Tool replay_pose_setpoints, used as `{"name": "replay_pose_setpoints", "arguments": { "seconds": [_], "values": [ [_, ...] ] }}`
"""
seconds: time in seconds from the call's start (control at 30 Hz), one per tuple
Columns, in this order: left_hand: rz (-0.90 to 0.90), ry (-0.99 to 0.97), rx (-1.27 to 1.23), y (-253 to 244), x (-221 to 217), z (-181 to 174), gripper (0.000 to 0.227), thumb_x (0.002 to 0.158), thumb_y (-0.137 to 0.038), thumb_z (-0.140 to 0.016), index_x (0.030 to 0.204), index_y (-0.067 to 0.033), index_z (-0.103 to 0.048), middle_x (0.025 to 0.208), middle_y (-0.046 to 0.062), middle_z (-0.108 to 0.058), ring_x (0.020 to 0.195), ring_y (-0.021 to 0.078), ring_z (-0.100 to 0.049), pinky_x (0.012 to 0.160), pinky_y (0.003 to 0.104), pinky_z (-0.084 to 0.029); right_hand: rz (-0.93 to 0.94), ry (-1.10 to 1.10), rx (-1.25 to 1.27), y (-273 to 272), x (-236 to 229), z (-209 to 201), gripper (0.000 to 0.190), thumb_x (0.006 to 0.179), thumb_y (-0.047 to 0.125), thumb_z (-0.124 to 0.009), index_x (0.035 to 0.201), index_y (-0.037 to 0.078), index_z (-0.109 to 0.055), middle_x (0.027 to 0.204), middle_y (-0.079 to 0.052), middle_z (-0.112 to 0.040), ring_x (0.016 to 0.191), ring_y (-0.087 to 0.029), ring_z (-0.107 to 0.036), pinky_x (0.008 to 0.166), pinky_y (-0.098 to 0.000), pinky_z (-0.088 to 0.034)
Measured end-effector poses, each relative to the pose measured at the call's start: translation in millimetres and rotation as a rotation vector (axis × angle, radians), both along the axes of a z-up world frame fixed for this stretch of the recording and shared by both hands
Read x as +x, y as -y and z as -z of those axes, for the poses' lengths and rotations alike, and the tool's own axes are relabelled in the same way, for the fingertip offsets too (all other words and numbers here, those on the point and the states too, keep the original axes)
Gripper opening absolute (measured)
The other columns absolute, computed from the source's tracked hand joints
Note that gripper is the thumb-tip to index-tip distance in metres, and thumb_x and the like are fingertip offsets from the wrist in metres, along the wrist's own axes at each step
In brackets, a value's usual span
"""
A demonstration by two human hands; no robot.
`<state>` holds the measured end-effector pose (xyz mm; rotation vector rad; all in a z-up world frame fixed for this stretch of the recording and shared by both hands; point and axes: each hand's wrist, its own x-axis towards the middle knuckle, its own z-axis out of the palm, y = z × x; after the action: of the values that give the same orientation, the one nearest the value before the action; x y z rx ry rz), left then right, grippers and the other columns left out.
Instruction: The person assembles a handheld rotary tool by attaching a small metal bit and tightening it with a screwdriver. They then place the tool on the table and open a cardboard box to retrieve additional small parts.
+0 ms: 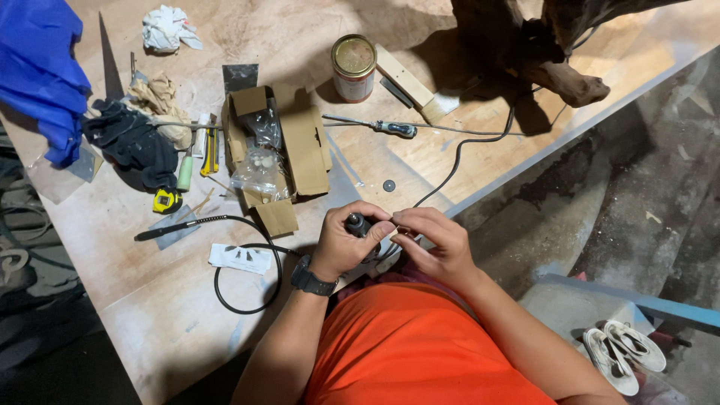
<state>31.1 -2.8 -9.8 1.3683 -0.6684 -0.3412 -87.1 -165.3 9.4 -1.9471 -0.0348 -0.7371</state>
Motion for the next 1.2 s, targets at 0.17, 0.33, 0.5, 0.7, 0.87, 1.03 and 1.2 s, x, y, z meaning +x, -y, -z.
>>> {"name": "replay_pose_setpoints", "arguments": {
  "seconds": [0.17,0.33,0.5,0.7,0.87,1.03,1.2],
  "values": [
    [0.041,-0.030,0.009,10,-2,-8,0.014,0.088,-0.012,-0.094,0.096,-0.0060,-0.084,0.074,0.008,-0.082,0.073,0.0096,-0.072,0.069,0.028,-0.060,0.015,0.015,0.059,3,1,-7,0.018,0.089,0.004,-0.088,0.107,0.002,-0.085,0.101,-0.017,-0.081,0.079,-0.026,-0.079,0.065,-0.0344,-0.066],
    [0.126,-0.052,0.018,25,3,-4,0.018,0.086,-0.015,-0.096,0.097,-0.0062,-0.085,0.073,0.007,-0.081,0.074,0.0091,-0.072,0.069,0.028,-0.059,0.037,-0.023,0.167,20,-8,9,0.016,0.091,0.002,-0.086,0.106,-0.002,-0.082,0.100,-0.019,-0.079,0.081,-0.024,-0.076,0.067,-0.0350,-0.065],
    [0.162,0.064,0.152,43,4,-19,0.021,0.082,-0.018,-0.097,0.096,-0.0096,-0.084,0.074,0.007,-0.083,0.072,0.0151,-0.078,0.071,0.029,-0.061,0.093,-0.150,0.628,37,-21,17,0.018,0.097,-0.008,-0.076,0.114,-0.012,-0.072,0.094,-0.016,-0.070,0.081,-0.019,-0.070,0.070,-0.0365,-0.068],
    [0.175,0.174,0.253,55,2,-20,0.017,0.085,-0.017,-0.093,0.096,-0.0105,-0.083,0.074,0.009,-0.083,0.073,0.0261,-0.082,0.070,0.034,-0.064,0.141,-0.226,0.575,38,-35,22,0.016,0.097,-0.005,-0.074,0.113,-0.007,-0.072,0.080,-0.015,-0.076,0.075,-0.020,-0.074,0.070,-0.0375,-0.064],
    [0.192,0.383,0.336,67,10,-21,0.010,0.085,-0.013,-0.088,0.092,-0.0155,-0.082,0.076,0.010,-0.082,0.076,0.0353,-0.082,0.069,0.041,-0.065,0.159,-0.226,0.563,42,-27,15,0.014,0.099,0.001,-0.076,0.112,-0.003,-0.075,0.082,-0.014,-0.077,0.077,-0.019,-0.073,0.072,-0.0391,-0.063],
    [0.180,0.458,0.411,76,15,-32,0.007,0.085,-0.017,-0.085,0.088,-0.0188,-0.079,0.070,0.009,-0.079,0.073,0.0347,-0.080,0.065,0.040,-0.063,0.089,-0.211,0.680,54,-21,2,0.016,0.096,-0.001,-0.077,0.112,-0.004,-0.077,0.079,-0.014,-0.075,0.072,-0.019,-0.075,0.066,-0.0363,-0.065],
    [0.172,0.584,0.470,87,19,-25,0.010,0.081,-0.013,-0.080,0.087,-0.0205,-0.076,0.069,0.010,-0.076,0.073,0.0378,-0.078,0.067,0.044,-0.063,0.011,-0.206,0.829,57,-16,-5,0.016,0.097,-0.003,-0.077,0.112,-0.006,-0.076,0.080,-0.013,-0.072,0.072,-0.017,-0.071,0.066,-0.0371,-0.067]
  ]
}}
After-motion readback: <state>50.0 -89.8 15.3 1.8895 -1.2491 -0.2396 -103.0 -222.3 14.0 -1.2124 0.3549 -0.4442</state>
